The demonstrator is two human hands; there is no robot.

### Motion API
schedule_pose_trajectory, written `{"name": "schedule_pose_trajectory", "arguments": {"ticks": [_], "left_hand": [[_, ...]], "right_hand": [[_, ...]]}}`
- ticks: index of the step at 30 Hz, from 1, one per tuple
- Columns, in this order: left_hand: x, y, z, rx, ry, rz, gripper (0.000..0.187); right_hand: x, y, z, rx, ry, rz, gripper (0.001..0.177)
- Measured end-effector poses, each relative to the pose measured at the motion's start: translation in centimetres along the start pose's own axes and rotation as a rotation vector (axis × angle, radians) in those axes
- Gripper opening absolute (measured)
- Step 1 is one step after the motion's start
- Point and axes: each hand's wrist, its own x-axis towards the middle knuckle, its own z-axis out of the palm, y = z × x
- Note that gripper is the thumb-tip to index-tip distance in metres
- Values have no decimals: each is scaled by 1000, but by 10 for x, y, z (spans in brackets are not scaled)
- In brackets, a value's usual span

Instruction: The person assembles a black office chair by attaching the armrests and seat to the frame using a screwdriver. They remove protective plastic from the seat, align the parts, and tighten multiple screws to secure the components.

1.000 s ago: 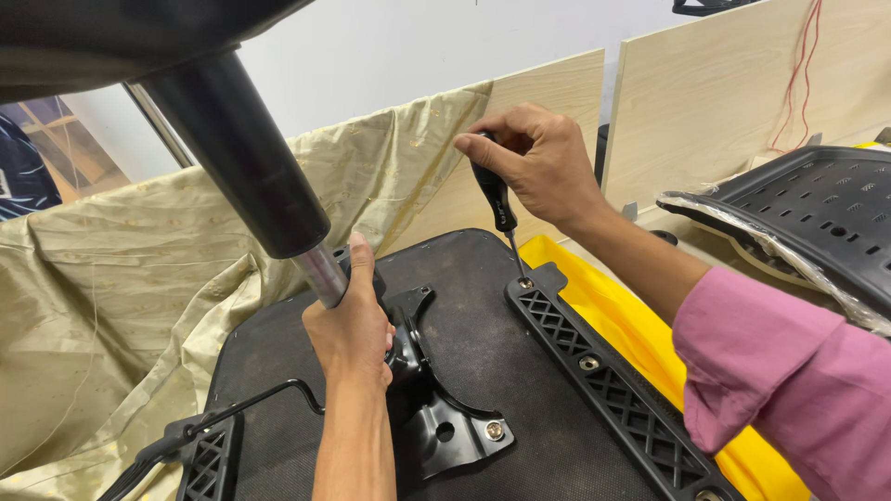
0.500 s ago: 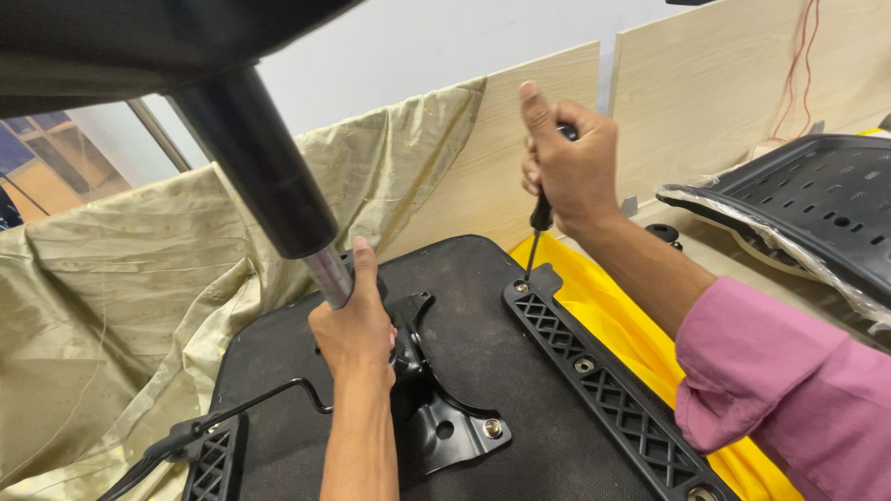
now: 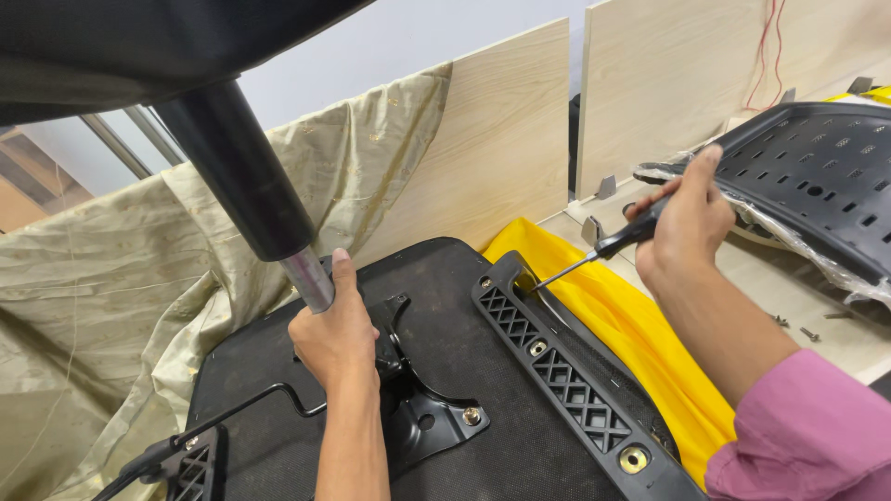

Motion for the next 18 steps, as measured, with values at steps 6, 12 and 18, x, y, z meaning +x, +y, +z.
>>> {"name": "schedule_pose_trajectory", "arguments": {"ticks": [6, 12, 18], "left_hand": [[0, -12, 5, 110, 238, 344, 44], [10, -11, 8, -240, -61, 203, 50], [4, 4, 6, -144, -22, -27, 63]], "right_hand": [[-58, 24, -44, -497, -59, 59, 48], [-67, -29, -48, -1627, -788, 77, 47], [-37, 1, -1, -1900, -1103, -154, 57]]}}
